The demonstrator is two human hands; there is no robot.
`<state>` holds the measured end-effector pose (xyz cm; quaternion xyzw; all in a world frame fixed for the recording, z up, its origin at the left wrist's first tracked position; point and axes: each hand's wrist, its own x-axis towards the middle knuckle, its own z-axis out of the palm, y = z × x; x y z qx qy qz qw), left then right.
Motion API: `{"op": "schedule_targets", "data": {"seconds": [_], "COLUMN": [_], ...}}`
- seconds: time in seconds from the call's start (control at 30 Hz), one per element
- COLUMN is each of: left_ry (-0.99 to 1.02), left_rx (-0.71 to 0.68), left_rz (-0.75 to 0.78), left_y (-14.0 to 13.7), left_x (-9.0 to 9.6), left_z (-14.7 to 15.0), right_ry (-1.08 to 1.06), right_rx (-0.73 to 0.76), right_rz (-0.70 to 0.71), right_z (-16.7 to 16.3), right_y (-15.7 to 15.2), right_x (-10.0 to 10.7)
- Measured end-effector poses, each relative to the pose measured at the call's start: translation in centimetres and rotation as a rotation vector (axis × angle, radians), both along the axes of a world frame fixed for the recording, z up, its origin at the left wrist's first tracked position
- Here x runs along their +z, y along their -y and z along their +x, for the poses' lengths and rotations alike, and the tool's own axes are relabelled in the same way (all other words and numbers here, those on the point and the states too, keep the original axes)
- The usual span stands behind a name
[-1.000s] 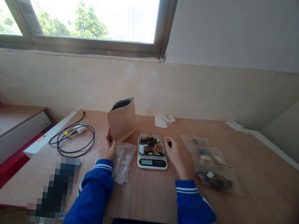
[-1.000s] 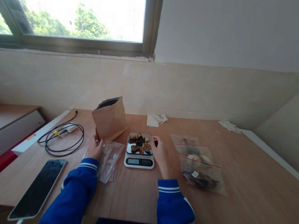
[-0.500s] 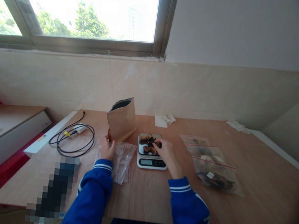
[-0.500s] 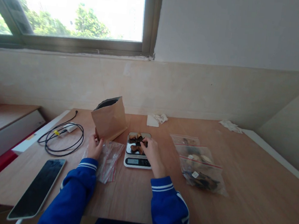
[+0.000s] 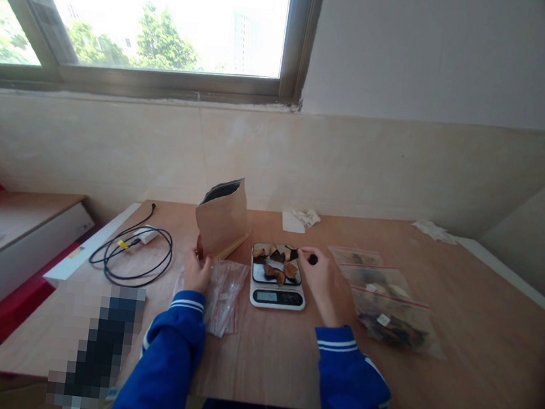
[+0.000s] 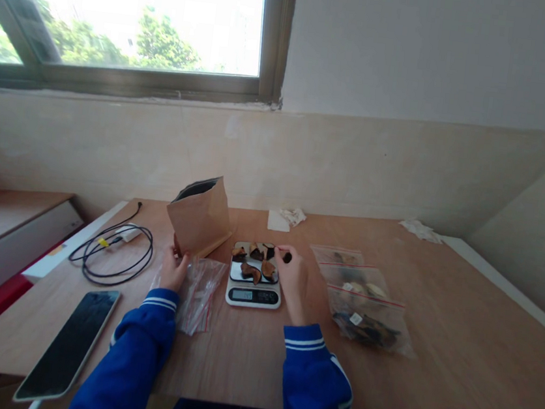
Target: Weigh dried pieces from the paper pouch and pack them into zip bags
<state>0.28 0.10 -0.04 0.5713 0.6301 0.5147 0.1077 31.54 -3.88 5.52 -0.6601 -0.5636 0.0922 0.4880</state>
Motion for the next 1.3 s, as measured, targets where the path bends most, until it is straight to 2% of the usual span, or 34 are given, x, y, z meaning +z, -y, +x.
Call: {"op": "schedule_targets", "data": {"seconds": [0.1,0.23,0.33,0.4,0.5,0.57,0.77,0.93,1.03,1.17,1.3], "left_ry": [0.003,-0.023,-0.038,-0.037,-0.027,-0.014,-0.004,0.007,-0.005,-0.028,-0.04], "left_rx": [0.004,0.014,0.016,0.016,0.021,0.022,0.011,0.0,-0.001,0.001,-0.006], "left_rz": [-0.011,-0.023,-0.014,0.0,0.014,0.012,0.005,-0.01,0.0,-0.004,-0.011], "left_y": [0.0,0.1,0.1,0.1,0.2,0.2,0.1,0.0,0.0,0.1,0.2], "left_x": [0.1,0.0,0.0,0.0,0.0,0.0,0.0,-0.1,-0.1,0.0,0.1], "left_z": [0.0,0.1,0.2,0.2,0.2,0.2,0.1,0.1,0.2,0.2,0.2], "right_ry": [0.019,0.064,0.057,0.073,0.121,0.178,0.353,0.383,0.29,0.079,0.001], "right_rx": [-0.111,-0.15,-0.161,-0.078,0.201,0.309,0.23,0.136,0.124,0.273,0.44], "right_rz": [-0.044,-0.148,-0.121,-0.109,-0.1,-0.075,-0.087,-0.129,-0.079,0.048,0.101], "right_z": [1.9,3.8,3.5,2.7,0.8,-0.5,-3.6,-3.8,-3.6,-4.2,-5.4], "right_y": [0.1,0.8,1.7,2.3,3.2,3.7,4.1,2.6,2.1,2.9,3.9], "right_x": [-0.9,-2.3,-2.3,-1.8,-0.9,-0.4,0.4,0.5,0.7,0.2,-0.8]}}
